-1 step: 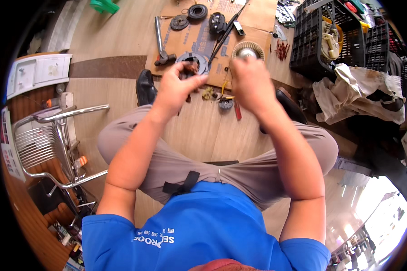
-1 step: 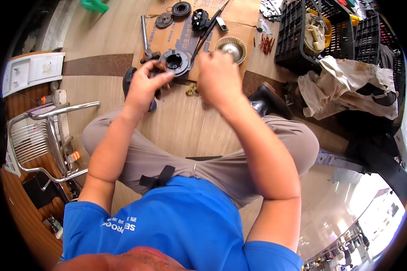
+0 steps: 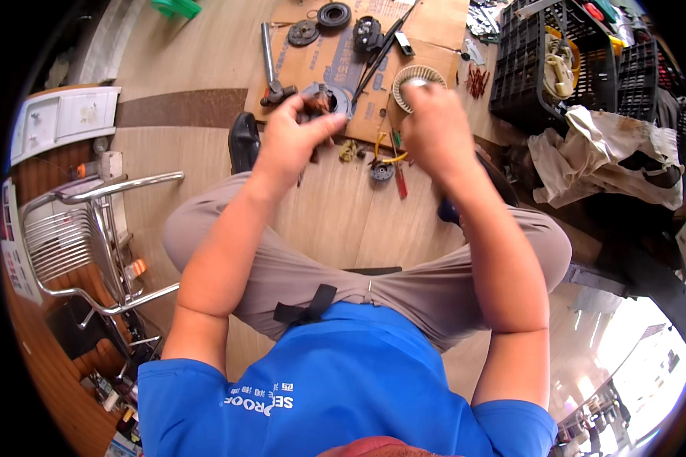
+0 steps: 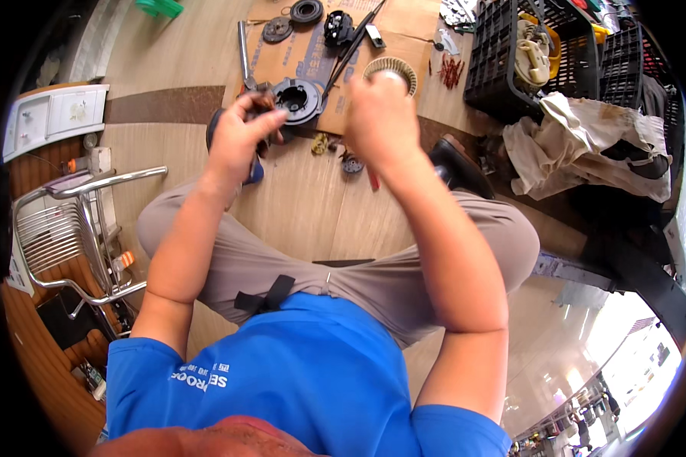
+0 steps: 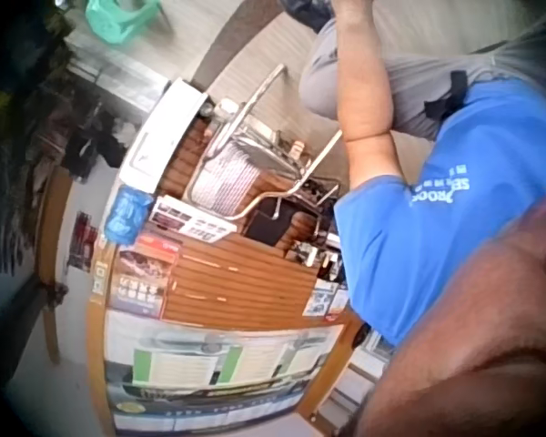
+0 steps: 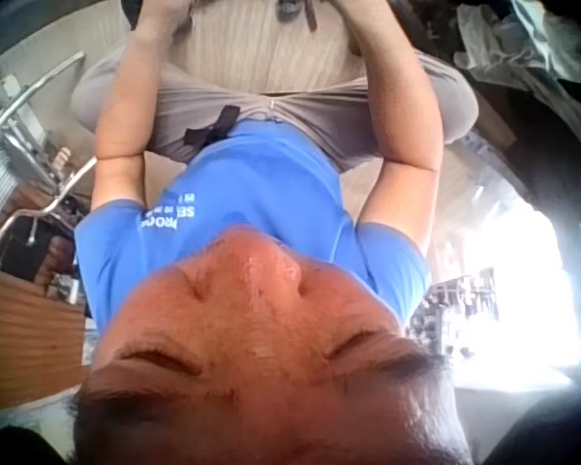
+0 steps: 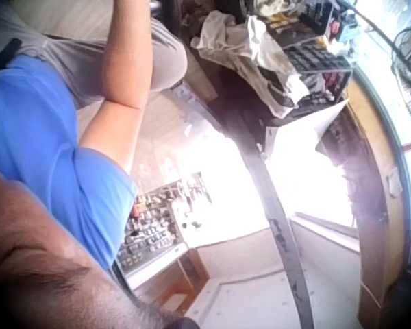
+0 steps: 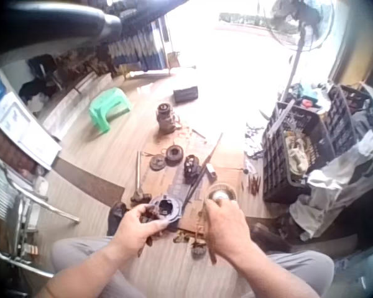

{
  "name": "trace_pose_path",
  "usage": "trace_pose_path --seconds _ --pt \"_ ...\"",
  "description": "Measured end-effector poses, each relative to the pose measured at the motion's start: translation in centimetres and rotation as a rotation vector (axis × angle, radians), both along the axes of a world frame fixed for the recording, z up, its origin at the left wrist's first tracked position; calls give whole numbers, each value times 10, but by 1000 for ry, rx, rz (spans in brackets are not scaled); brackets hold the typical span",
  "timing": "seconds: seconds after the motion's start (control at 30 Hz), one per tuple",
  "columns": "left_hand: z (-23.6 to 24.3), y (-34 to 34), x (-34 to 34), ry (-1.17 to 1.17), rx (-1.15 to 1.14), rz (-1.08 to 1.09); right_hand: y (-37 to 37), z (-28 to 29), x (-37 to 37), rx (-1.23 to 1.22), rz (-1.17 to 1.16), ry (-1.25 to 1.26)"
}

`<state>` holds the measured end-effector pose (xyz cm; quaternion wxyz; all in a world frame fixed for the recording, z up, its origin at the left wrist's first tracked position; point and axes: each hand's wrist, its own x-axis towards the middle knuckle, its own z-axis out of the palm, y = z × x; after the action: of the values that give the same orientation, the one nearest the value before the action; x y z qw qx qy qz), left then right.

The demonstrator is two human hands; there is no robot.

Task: The person works on a motor component with pliers, handling individual wires and internal parts while sitting on the floor.

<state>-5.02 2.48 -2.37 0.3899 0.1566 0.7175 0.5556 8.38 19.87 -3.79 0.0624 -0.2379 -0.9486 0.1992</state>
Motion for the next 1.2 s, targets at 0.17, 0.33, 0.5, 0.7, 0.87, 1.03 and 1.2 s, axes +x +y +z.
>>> trace_pose_path --seconds 0.17,0.33,0.5,0.7,0.87,1.03,1.2 --pt "34 -9 -22 -47 220 196 22 -53 5 -148 -32 -303" --pt "84 -16 -36 -60 466 219 11 -173 56 -205 346 -919" --pt "82 -7 -47 -147 624 334 -16 -229 62 -136 355 -895" --pt "76 -5 -60 -244 663 345 -60 -262 43 -84 257 -801" --pt "76 -9 -67 -252 646 366 -53 -277 32 -48 222 -838" --pt "74 -8 -67 -155 602 379 -56 -300 32 -31 182 -781" --pt "80 -11 -67 -118 404 392 -54 -283 23 13 119 -690"
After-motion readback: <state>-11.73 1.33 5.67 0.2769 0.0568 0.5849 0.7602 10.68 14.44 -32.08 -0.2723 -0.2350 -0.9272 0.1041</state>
